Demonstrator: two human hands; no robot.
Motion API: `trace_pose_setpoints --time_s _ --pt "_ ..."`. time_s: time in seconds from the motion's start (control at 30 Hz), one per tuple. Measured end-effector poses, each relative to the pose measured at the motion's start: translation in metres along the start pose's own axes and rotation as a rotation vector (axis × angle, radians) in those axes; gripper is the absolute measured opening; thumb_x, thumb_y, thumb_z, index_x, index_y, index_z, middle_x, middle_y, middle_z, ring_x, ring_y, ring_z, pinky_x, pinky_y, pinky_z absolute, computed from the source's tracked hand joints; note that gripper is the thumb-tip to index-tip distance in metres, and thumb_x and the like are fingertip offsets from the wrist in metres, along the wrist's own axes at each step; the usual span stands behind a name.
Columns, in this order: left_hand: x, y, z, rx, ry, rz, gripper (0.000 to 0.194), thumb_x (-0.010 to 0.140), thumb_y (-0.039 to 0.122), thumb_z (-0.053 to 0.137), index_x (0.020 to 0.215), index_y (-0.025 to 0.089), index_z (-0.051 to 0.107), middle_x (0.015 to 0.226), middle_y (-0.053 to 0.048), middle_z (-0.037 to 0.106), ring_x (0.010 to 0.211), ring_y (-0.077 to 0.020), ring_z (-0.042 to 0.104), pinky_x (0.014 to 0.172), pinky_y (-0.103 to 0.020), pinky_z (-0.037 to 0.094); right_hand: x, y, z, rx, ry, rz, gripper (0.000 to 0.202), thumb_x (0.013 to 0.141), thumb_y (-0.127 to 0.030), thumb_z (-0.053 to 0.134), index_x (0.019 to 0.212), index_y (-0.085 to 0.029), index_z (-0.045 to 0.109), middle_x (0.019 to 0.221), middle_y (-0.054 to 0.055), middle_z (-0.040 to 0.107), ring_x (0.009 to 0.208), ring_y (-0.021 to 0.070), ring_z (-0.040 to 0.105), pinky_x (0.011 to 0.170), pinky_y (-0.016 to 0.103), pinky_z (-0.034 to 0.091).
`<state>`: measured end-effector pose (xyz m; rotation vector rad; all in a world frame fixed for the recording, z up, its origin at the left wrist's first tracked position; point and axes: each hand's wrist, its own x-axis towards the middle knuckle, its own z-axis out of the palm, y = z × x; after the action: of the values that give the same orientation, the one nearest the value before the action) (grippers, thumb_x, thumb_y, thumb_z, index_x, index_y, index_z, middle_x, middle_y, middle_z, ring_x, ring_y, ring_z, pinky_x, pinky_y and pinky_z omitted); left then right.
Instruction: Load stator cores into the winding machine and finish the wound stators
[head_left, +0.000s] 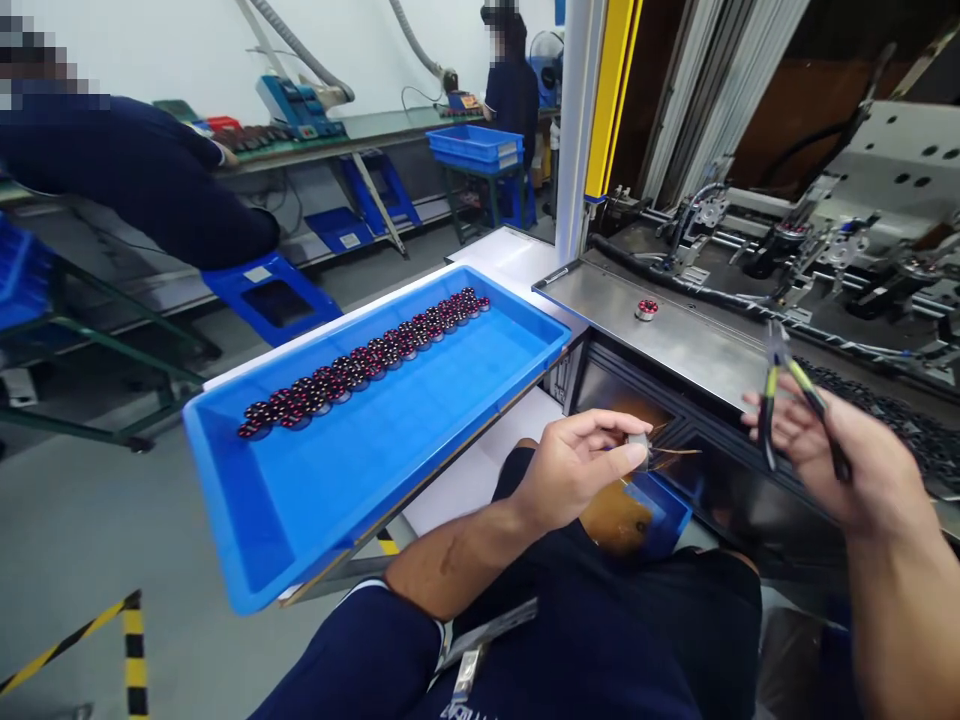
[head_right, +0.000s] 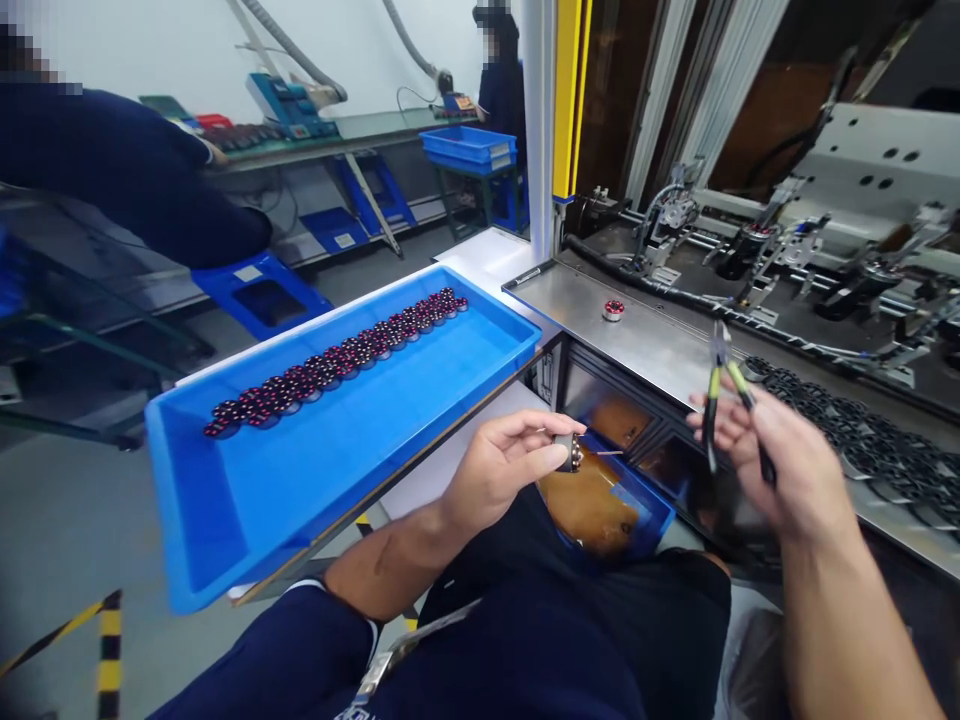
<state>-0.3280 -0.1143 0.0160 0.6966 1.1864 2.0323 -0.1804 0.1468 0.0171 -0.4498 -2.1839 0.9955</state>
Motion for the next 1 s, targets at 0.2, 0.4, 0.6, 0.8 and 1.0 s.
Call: trace_pose_setpoints --time_s 0.2,0.4,0.6,0.8,1.0 --pt "-0.001 0.001 0.008 -0.019 -0.085 -0.104 0.040 0.070 0.019 0.085 0.108 0.013 0.072 0.096 -0.007 0.075 0.086 -0.0145 0.070 0.081 -0.026 0.056 -0.144 -0.049 0.029 0.298 -0.114 0.324 0.050 0.088 -0.028 0.070 0.136 -0.026 0.056 0.109 0.010 0.072 0.094 0.0212 0.073 0.087 0.029 0.061" --pt "-0.005 -0.007 0.025 -0.035 -0.149 -0.141 0.041 0.072 0.018 0.084 0.111 0.014 0.071 0.099 -0.007 0.075 0.087 -0.0141 0.071 0.085 -0.025 0.057 -0.175 -0.063 0.043 0.173 -0.146 0.078 0.059 0.088 -0.011 0.060 0.144 -0.029 0.048 0.108 0.007 0.071 0.090 0.0157 0.073 0.090 0.026 0.059" --pt "-0.011 -0.007 0.029 0.001 -0.194 -0.158 0.042 0.075 0.019 0.082 0.115 0.013 0.068 0.100 -0.009 0.075 0.088 -0.0157 0.072 0.082 -0.026 0.058 -0.176 -0.051 0.045 0.082 -0.180 0.047 0.068 0.086 -0.015 0.062 0.150 -0.029 0.043 0.137 0.011 0.062 0.124 0.0273 0.063 0.105 0.041 0.051" --pt "-0.012 -0.003 0.025 0.050 -0.177 -0.159 0.042 0.074 0.021 0.082 0.113 0.012 0.069 0.100 -0.010 0.076 0.086 -0.0151 0.073 0.082 -0.025 0.058 -0.161 -0.060 0.056 0.202 -0.196 -0.018 0.066 0.085 -0.009 0.059 0.147 -0.029 0.047 0.114 0.008 0.069 0.099 0.0204 0.071 0.095 0.035 0.059" --pt "-0.011 -0.002 0.026 0.026 -0.176 -0.190 0.042 0.074 0.020 0.082 0.112 0.012 0.070 0.097 -0.009 0.076 0.086 -0.0152 0.073 0.083 -0.024 0.058 -0.151 -0.069 0.060 0.249 -0.200 -0.043 0.068 0.084 -0.004 0.057 0.147 -0.031 0.047 0.102 0.004 0.065 0.081 0.0148 0.066 0.078 0.028 0.060"
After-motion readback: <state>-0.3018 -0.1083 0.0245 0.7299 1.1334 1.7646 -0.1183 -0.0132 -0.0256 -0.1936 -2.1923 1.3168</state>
